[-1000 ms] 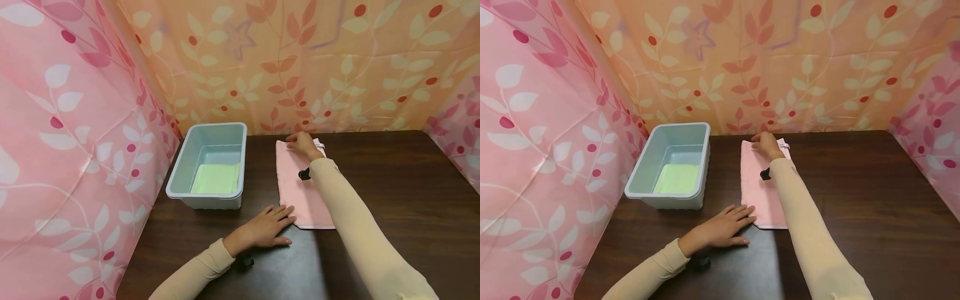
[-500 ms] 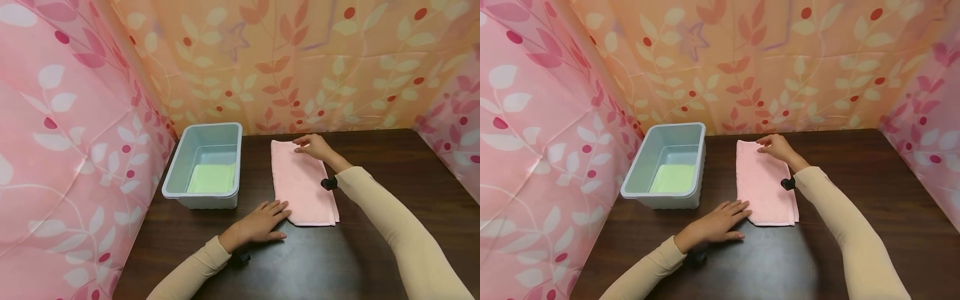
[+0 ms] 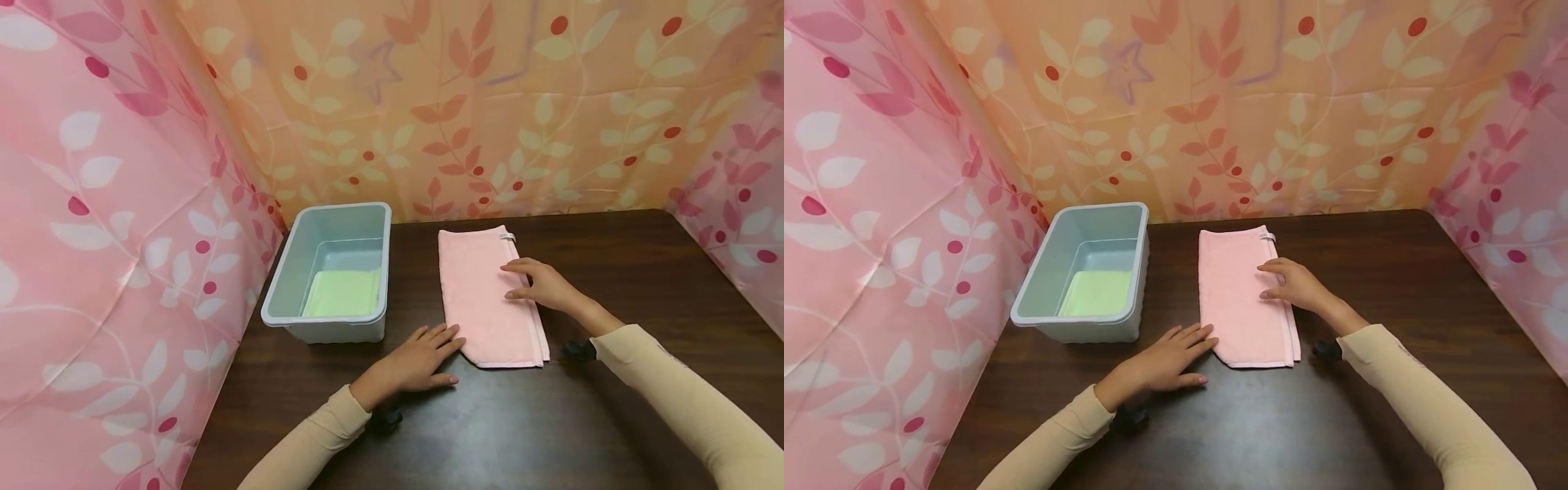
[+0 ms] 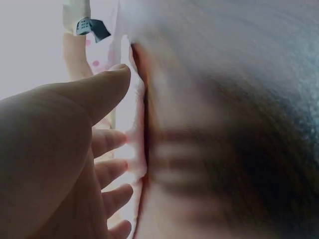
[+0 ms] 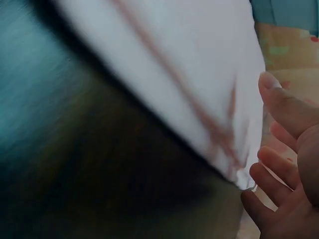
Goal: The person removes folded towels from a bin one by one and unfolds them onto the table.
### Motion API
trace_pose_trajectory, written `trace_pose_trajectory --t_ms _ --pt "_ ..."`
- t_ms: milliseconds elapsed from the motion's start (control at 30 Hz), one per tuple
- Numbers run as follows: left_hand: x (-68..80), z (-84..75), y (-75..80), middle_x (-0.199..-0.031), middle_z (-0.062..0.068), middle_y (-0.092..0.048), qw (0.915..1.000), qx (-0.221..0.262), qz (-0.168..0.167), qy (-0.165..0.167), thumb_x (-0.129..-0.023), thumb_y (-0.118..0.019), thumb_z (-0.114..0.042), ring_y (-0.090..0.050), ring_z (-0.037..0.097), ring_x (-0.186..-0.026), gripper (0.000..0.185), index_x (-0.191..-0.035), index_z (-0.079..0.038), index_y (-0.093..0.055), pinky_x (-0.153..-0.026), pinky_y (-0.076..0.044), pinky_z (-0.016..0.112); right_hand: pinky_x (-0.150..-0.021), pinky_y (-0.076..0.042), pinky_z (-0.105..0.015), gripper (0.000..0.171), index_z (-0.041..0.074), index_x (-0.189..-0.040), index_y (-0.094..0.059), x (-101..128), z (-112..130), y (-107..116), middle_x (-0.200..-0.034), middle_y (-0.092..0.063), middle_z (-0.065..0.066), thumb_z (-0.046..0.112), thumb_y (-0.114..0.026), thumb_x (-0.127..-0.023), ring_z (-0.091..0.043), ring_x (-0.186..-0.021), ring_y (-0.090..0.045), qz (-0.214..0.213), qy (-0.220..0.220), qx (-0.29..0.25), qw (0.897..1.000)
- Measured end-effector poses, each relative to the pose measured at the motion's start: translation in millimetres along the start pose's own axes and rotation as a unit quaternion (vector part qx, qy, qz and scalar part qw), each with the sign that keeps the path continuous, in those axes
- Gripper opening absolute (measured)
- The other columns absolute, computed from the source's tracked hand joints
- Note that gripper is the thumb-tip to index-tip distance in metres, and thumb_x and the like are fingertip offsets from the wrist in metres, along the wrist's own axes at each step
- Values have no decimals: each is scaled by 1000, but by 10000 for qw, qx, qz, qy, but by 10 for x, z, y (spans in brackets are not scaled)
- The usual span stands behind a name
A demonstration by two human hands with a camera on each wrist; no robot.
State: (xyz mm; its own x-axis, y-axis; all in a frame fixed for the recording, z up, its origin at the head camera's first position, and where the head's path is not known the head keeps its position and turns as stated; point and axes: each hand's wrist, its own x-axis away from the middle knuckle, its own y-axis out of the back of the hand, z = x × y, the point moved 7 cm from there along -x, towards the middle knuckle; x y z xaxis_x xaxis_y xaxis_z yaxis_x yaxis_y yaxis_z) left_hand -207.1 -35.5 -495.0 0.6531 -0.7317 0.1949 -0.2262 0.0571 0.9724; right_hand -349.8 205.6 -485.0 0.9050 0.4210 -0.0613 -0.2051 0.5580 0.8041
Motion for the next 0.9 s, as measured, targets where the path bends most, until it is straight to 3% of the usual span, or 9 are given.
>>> trace_pose_trajectory --t_ms 133,300,900 --pt "12 18 -26 -168 0 -18 9999 29 49 84 -98 -49 -56 -19 22 -156 73 -159 -25 -23 -125 -22 48 -111 -34 -65 72 4 -142 -52 66 -75 -86 -149 -45 -23 34 -80 -82 -46 -139 -39 216 82 185 9996" --pt "2 7 -49 -168 0 -18 10000 6 52 72 -98 -48 -57 -19 23 -156 73 -159 -26 -23 -124 -23 49 -111 -33 -64 74 -1 -142 -50 132 -129 -113 -150 -43 -24 33 -79 -83 -47 -140 -38 192 222 208 9994" --pt "-34 -71 -7 -168 1 -15 9999 137 35 -1 -98 -49 -57 -16 26 -156 74 -159 -26 -20 -124 -22 50 -110 -33 -65 76 -1 -144 -48 276 -284 18 -153 -39 -24 35 -78 -84 -48 -140 -36 183 111 248 9995"
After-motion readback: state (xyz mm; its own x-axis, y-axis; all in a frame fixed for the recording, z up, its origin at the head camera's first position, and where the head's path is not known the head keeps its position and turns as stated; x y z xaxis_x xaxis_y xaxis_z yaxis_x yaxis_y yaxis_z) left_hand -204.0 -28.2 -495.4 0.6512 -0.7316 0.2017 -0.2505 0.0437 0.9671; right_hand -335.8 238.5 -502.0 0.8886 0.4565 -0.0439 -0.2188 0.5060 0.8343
